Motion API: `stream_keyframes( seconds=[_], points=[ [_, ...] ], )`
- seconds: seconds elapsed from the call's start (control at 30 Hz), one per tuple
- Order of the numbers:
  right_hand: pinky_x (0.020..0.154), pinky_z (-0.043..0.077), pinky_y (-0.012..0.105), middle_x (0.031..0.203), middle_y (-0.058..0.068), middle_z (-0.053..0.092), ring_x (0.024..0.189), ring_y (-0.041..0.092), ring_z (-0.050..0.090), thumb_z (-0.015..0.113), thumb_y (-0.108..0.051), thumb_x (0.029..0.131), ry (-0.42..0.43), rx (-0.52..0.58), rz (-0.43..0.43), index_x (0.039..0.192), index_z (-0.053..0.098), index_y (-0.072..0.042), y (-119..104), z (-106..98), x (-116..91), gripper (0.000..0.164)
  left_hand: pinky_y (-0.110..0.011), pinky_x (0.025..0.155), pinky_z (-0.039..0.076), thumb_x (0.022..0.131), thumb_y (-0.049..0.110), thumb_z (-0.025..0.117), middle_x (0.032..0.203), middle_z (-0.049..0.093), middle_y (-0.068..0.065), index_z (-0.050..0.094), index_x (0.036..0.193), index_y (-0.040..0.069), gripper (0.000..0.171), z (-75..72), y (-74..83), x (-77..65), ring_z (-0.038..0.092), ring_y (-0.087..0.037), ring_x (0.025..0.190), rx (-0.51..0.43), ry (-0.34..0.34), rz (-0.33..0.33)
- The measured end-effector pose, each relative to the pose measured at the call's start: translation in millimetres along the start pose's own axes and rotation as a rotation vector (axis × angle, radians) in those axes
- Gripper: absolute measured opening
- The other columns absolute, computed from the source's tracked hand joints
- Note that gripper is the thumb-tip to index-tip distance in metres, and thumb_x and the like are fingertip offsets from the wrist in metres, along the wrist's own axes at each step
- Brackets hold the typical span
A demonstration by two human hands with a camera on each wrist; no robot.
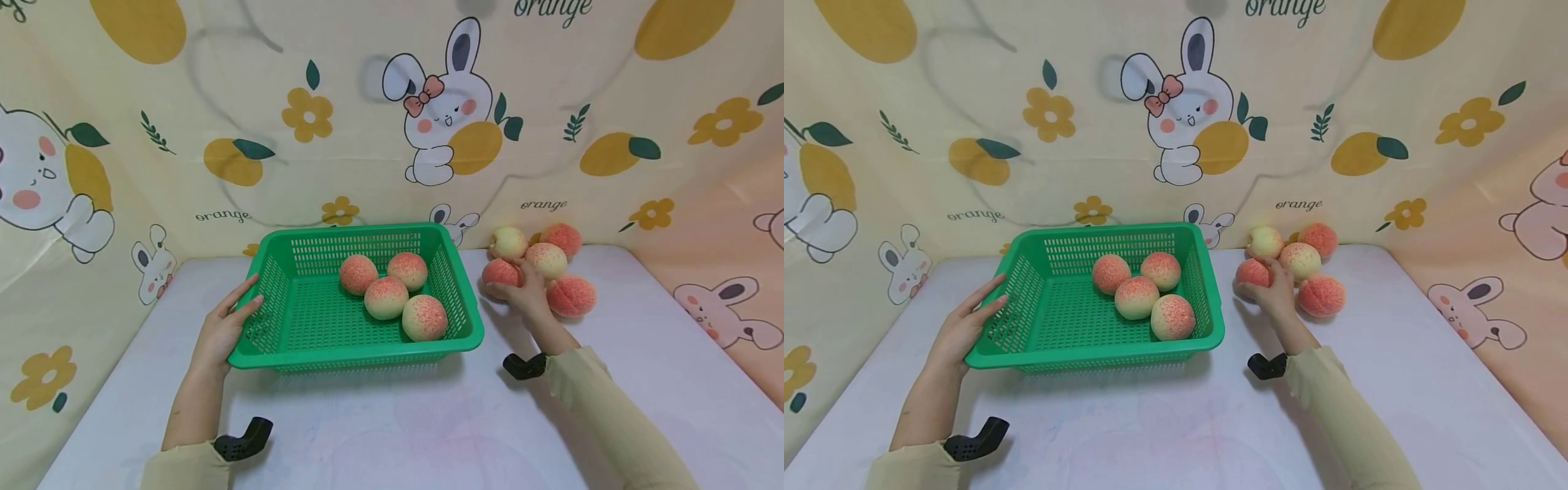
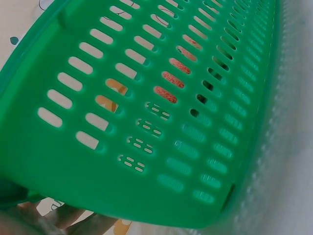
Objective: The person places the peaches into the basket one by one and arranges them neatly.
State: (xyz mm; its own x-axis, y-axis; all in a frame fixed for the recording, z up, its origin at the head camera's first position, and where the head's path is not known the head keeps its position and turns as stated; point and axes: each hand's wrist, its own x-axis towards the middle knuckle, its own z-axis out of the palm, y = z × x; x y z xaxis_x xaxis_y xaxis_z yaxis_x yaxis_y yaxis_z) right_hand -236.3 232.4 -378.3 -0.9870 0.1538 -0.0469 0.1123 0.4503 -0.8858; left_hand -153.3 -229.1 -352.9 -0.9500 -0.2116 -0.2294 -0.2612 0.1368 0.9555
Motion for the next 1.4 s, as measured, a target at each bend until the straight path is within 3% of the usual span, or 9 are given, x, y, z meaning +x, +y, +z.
stream_keyframes(
  seconds=[0.23, 0.37, 0.57, 0.73, 0.9, 1.07, 1.4],
  points=[
    [0.108, 0.029, 0.055, 0.151, 0.021, 0.024, 0.135, 0.038, 0.028, 0.070, -0.008, 0.084, -0.076, 0.020, -0.018, 0.140, 0.040, -0.008, -1, 0, -3, 0.064, -0.011, 0.075, 0.046, 0.098, 0.038, 0.052, 0.160, 0.017, 0.001, 0.035, 0.148, 0.035, 0.053, -0.1, 0.3, -0.2, 0.031, -0.021, 0.136, -0.009, 0.002, -0.003],
    [0.096, 0.043, 0.039, 0.143, 0.021, 0.035, 0.124, 0.034, 0.040, 0.068, -0.007, 0.085, -0.101, 0.006, -0.053, 0.139, 0.042, -0.007, 0, 1, -9, 0.061, -0.011, 0.076, 0.046, 0.098, 0.038, 0.053, 0.160, 0.018, 0.002, 0.035, 0.148, 0.035, 0.053, 0.1, 0.0, 0.0, 0.032, -0.020, 0.135, -0.012, -0.002, -0.002],
    [0.079, 0.047, 0.024, 0.138, 0.019, 0.040, 0.115, 0.032, 0.046, 0.072, -0.013, 0.084, -0.083, -0.007, -0.027, 0.141, 0.043, -0.012, 2, 5, -19, 0.064, -0.011, 0.077, 0.043, 0.098, 0.037, 0.052, 0.160, 0.016, 0.002, 0.034, 0.148, 0.035, 0.053, 0.2, -0.9, 0.4, 0.026, -0.023, 0.140, -0.005, -0.015, 0.008],
    [0.074, 0.052, 0.026, 0.139, 0.018, 0.037, 0.109, 0.029, 0.046, 0.077, -0.026, 0.082, -0.042, 0.031, 0.021, 0.141, 0.043, -0.016, -2, 5, -26, 0.068, -0.012, 0.075, 0.046, 0.098, 0.038, 0.052, 0.160, 0.018, 0.001, 0.035, 0.148, 0.035, 0.053, 0.9, -1.7, 1.1, 0.034, -0.021, 0.134, -0.003, -0.006, 0.002],
    [0.074, 0.056, 0.030, 0.136, 0.017, 0.040, 0.103, 0.022, 0.051, 0.076, -0.029, 0.083, -0.020, 0.077, -0.055, 0.141, 0.042, -0.014, -15, 2, -30, 0.069, -0.013, 0.075, 0.047, 0.098, 0.038, 0.052, 0.159, 0.019, 0.000, 0.035, 0.148, 0.036, 0.052, -0.4, -1.3, 0.9, 0.040, -0.015, 0.124, -0.004, -0.006, 0.000],
    [0.073, 0.054, 0.022, 0.132, 0.012, 0.044, 0.106, 0.018, 0.051, 0.075, -0.031, 0.084, -0.025, 0.097, -0.091, 0.141, 0.042, -0.014, -30, -2, -31, 0.068, -0.012, 0.075, 0.046, 0.099, 0.037, 0.051, 0.159, 0.020, 0.000, 0.035, 0.148, 0.035, 0.052, -0.6, -1.0, 0.7, 0.036, -0.020, 0.131, 0.003, -0.001, 0.009],
    [0.073, 0.054, 0.028, 0.139, 0.015, 0.042, 0.112, 0.027, 0.048, 0.074, -0.034, 0.084, -0.042, 0.089, -0.112, 0.143, 0.039, -0.016, -56, -8, -35, 0.072, -0.014, 0.079, 0.043, 0.098, 0.037, 0.052, 0.159, 0.021, 0.000, 0.035, 0.148, 0.034, 0.053, 0.3, -0.7, -0.1, 0.031, -0.024, 0.138, 0.022, 0.011, 0.018]
  ],
)
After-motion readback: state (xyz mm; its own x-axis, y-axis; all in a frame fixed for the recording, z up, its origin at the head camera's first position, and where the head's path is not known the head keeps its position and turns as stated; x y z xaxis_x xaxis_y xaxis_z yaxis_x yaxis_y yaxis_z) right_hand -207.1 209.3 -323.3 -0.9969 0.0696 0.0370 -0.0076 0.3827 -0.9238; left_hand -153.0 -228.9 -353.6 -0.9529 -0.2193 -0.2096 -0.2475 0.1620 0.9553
